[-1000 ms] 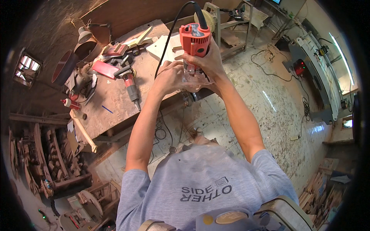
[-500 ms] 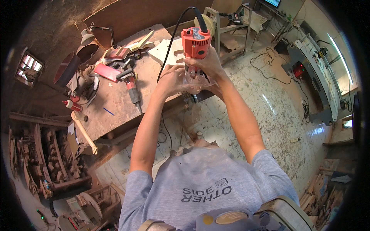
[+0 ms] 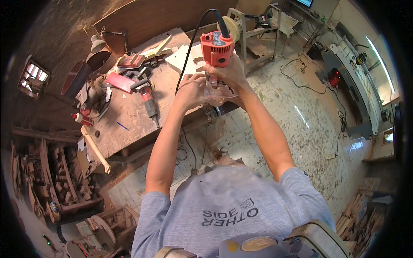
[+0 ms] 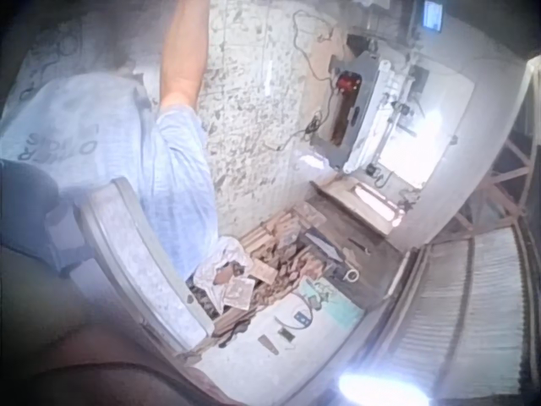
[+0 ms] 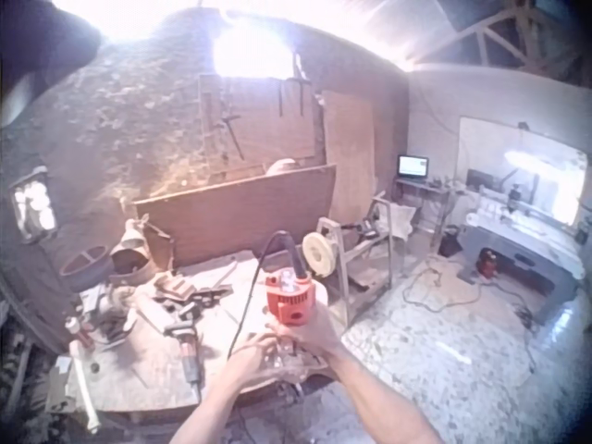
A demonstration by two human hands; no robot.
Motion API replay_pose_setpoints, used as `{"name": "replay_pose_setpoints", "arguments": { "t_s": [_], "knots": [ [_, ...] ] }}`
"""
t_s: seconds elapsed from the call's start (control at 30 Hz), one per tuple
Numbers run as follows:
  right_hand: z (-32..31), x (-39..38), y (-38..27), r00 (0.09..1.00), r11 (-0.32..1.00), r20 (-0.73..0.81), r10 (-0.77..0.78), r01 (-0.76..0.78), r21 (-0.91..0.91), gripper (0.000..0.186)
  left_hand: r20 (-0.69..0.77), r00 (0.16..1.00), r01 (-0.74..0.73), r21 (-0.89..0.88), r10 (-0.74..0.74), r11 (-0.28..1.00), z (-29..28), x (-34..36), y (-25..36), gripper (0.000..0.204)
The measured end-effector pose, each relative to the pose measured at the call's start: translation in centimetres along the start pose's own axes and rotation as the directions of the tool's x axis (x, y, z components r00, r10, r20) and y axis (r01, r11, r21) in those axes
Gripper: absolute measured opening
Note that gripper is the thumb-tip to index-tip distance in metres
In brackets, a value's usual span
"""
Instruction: The person reaches into a shelf for a red electric router, plugs the power cord into a wall outlet, and then uses the router to mill the edges and internal cavities of a wooden guitar body on a workbench.
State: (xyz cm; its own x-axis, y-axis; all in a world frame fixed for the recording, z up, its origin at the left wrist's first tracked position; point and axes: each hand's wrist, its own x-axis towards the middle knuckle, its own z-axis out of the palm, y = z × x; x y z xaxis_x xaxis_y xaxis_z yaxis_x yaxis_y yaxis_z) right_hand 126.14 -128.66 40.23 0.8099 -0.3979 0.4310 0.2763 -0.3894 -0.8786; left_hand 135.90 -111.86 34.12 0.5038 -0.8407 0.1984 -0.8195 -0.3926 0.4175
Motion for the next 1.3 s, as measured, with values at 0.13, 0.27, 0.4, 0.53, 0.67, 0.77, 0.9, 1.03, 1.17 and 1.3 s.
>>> {"name": "replay_pose_setpoints", "arguments": {
  "t_s": [0.13, 0.27, 0.4, 0.53, 0.67, 0.77, 0.9, 1.03, 1.17, 1.3],
  "knots": [
    [0.0, 0.0, 0.2, 0.999, 0.997, 0.03, 0.021, -0.023, 0.072, 0.046, -0.026, 0.999, -0.028, -0.023, 0.027, 0.999, 0.3, -0.1, -0.3, 0.077],
    [-0.4, 0.4, 1.3, 0.999, 0.997, 0.05, -0.018, 0.014, 0.082, 0.045, -0.155, 0.985, -0.085, -0.062, 0.075, 0.994, 0.8, 0.0, 0.6, 0.098],
    [-0.3, 0.4, 0.5, 0.999, 0.995, 0.042, 0.012, -0.016, 0.096, 0.042, -0.46, 0.884, -0.184, -0.182, 0.082, 0.966, 1.5, -0.8, 4.4, 0.125],
    [-0.3, 0.4, 0.5, 0.998, 0.998, 0.066, -0.018, 0.013, 0.061, 0.041, -0.464, 0.872, -0.024, -0.36, -0.157, 0.933, 2.4, -1.1, 8.5, 0.139],
    [-0.7, 0.6, 0.8, 0.996, 0.999, 0.082, -0.043, 0.04, 0.031, 0.04, -0.452, 0.881, 0.02, -0.257, -0.139, 0.966, 2.0, -1.0, 8.6, 0.13],
    [-0.8, 0.8, 0.7, 0.995, 1.0, 0.098, -0.01, 0.008, 0.017, 0.039, -0.482, 0.875, -0.041, -0.159, -0.041, 0.986, 2.5, -1.3, 6.7, 0.118],
    [-0.4, 0.6, 0.6, 0.996, 0.997, 0.085, 0.04, -0.046, 0.067, 0.041, -0.414, 0.908, -0.17, -0.232, 0.061, 0.958, 2.1, -1.6, 3.2, 0.099],
    [-0.4, 0.6, 0.8, 0.997, 0.993, 0.081, 0.018, -0.027, 0.111, 0.043, -0.366, 0.926, -0.2, -0.26, 0.095, 0.945, 0.7, -1.4, 2.8, 0.097],
    [-0.6, 0.6, 1.1, 0.994, 0.988, 0.098, 0.037, -0.051, 0.147, 0.041, -0.251, 0.966, -0.132, -0.283, 0.06, 0.95, -0.8, -0.9, 3.2, 0.091],
    [-0.3, 0.8, 1.7, 0.993, 0.981, 0.12, 0.019, -0.042, 0.188, 0.039, -0.228, 0.97, -0.166, -0.369, 0.084, 0.914, -0.6, -0.6, 1.5, 0.079]
  ]
}}
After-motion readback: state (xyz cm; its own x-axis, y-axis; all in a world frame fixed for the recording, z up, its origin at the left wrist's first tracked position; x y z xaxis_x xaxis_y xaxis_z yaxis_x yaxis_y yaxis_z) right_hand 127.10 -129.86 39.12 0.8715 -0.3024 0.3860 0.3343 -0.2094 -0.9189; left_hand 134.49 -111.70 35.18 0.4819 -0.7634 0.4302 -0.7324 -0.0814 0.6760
